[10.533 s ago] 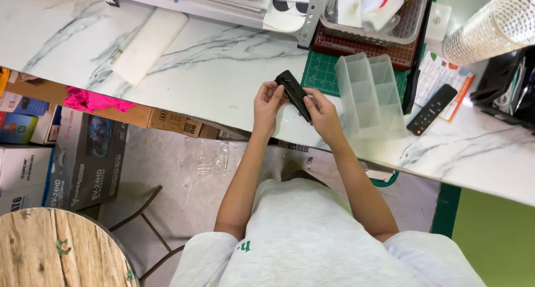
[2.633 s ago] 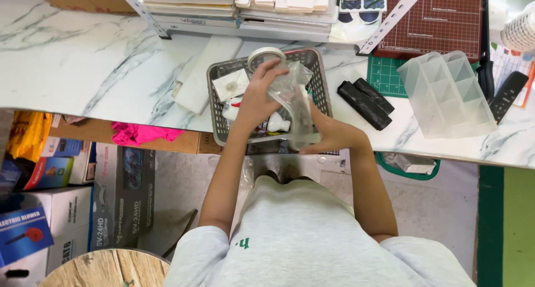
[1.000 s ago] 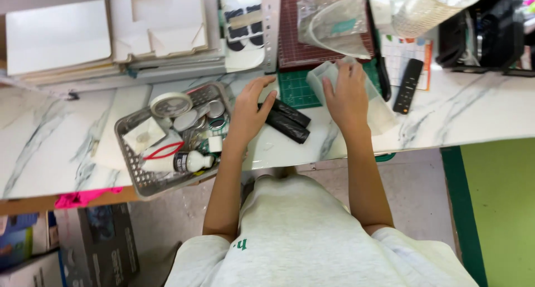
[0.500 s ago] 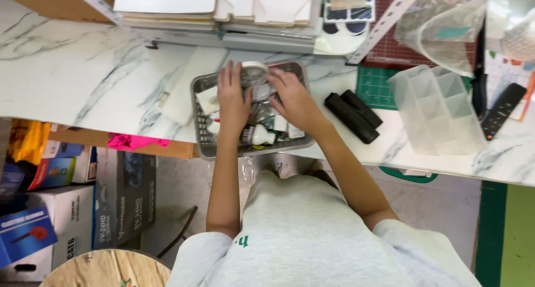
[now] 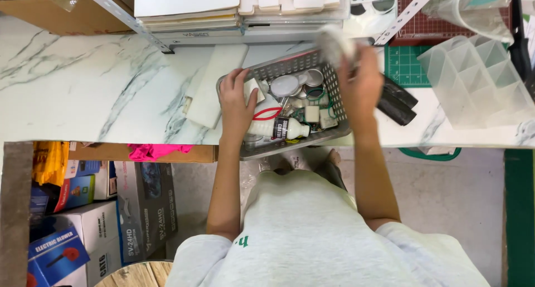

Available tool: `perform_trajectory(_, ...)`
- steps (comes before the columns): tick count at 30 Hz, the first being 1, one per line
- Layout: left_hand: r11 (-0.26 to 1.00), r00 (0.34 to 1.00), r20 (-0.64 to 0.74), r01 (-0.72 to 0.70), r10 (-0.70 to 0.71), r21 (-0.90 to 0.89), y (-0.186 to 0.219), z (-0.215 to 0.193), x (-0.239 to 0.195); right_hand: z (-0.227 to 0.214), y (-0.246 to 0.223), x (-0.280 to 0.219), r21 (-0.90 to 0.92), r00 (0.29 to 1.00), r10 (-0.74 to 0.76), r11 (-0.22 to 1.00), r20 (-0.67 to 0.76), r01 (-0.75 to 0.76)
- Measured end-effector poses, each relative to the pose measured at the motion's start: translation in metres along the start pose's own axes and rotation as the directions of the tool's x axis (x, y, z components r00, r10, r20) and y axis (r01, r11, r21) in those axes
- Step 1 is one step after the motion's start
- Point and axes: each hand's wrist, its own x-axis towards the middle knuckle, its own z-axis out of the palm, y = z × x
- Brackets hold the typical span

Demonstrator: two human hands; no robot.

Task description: Organizing and sorting various office and printing supplies into containers and a metal mesh basket.

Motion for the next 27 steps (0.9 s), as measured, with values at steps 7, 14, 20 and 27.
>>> perform_trajectory(7, 0.997, 0.999, 0.044, 0.007, -0.011, 0.076, -0.029, 0.001, -0.013, 0.015, 0.064, -0.046, -0.050, 0.992, 0.108, 0.993, 0.059, -0.105)
perform_trajectory(14, 0.992, 0.979, 0.189, -0.062, 0.081, -0.108, -0.062, -0.003, 0.000, 0.052, 0.053, -0.078, 0.154, 0.927, 0.374, 0.914, 0.028, -0.374)
perform_trajectory(20, 0.988, 0.971, 0.190, -0.154, 0.146, 0.029, -0.031, -0.039, 0.004, 0.074, 0.041, -0.088, 0.326, 0.897, 0.440, 0.843, 0.040, -0.428)
perform_trajectory(27, 0.893, 0.711, 0.617, -0.450, 0.336, 0.032, -0.009, -0.022, -0.025, 0.073, 0.113, -0.096, -0.101, 0.954, 0.240, 0.969, 0.178, -0.225)
